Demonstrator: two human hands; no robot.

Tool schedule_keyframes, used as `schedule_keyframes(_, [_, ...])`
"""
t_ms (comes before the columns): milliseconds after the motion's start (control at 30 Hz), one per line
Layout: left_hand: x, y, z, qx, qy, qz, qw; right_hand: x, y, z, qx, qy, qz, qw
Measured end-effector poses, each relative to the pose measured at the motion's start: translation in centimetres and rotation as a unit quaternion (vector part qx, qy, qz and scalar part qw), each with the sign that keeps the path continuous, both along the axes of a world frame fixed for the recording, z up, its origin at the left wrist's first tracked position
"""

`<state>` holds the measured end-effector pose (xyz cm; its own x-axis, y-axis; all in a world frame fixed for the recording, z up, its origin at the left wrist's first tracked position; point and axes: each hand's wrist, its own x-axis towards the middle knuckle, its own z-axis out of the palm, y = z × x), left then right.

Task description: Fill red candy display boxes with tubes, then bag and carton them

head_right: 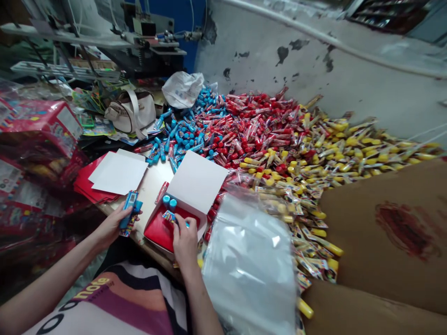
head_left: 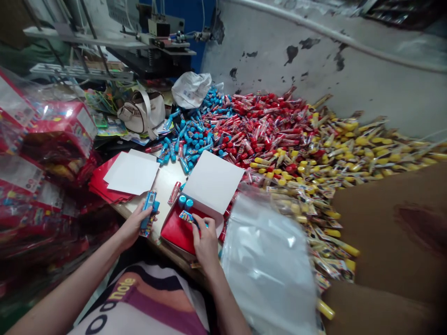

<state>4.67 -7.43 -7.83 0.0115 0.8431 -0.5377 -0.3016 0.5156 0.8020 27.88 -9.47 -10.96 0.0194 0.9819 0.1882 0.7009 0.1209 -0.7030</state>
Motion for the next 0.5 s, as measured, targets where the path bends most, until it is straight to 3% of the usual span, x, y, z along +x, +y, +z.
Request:
schedule_keyframes(133, [-0.1, 0.6, 0.5, 0.014, -0.003, 0.007, 1.0, -1.1, 1.9, 0.1, 0.084, -0.158, 0.095, 0.979])
schedule_keyframes(300, [-0.3, 0.4, 0.8, 0.01, -0.002, 0.004, 1.0, -2.0, 4.3, 2.1, 0.091, -0.326, 0.219, 0.915])
schedule_keyframes(500, [0.0, 0.5, 1.1, -0.009, -0.002, 0.002, 1.0, -3.3, 6.6, 4.1, 0.107, -0.374, 0.328, 0.861])
